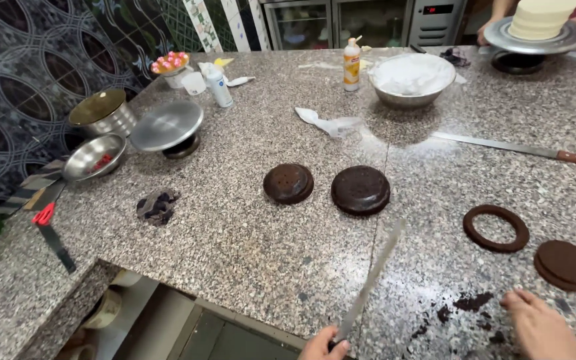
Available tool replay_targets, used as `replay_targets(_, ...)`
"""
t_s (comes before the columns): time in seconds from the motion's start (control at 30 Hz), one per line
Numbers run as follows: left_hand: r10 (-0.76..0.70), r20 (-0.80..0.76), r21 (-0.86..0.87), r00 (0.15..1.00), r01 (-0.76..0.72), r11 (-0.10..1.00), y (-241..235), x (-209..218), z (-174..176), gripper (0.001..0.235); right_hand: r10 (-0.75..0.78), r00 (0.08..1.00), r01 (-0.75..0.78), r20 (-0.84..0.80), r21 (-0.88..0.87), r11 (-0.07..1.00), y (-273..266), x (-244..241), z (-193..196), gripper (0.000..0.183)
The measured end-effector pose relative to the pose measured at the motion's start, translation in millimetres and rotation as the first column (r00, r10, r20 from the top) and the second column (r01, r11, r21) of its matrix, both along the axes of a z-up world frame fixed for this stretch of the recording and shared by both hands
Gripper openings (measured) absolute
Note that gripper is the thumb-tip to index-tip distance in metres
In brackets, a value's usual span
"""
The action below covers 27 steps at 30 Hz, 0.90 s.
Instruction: The person uses a long knife to scrape chocolate crumbs off a granite countertop, pushing the crumbs into a pile, then walks to a window area and wipes their hands and arm with a cloth.
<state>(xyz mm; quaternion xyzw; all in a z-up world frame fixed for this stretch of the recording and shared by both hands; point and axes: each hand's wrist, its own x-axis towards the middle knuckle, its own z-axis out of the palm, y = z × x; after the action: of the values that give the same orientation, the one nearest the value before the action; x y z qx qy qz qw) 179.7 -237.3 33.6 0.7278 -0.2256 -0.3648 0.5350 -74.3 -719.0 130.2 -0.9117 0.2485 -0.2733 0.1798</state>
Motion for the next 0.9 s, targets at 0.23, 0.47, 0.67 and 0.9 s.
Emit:
replay_targets(0.23,0.039,0.173,0.001,0.984,-0.040,0.999,-67.0,-34.8,138.9,0.031,-0.084,0.953,-0.174,0.291,0.754,0.633,55.1,22.3,71.8,0.094)
replay_targets(0.47,-0.250,0.363,0.136,0.897,0.214,0.967,-152.6,-68.2,252.7,0.026,-0.261,0.730,-0.672,0.632,0.734,-0.101,134.1,48.3,171.5,0.124)
replay_targets(0.67,-0.210,0.792,0.030,0.574,0.305,0.952,-185.5,-91.8,274.9,0.018,-0.317,0.636,-0.770,0.703,0.601,-0.214,154.2,41.5,191.3,0.139)
replay_targets(0.9,-0.308,0.882,0.218,0.357,0.271,0.938,-202.2,-70.9,250.8,0.022,-0.365,0.606,-0.789,0.707,0.592,-0.163,164.0,20.8,184.8,0.140)
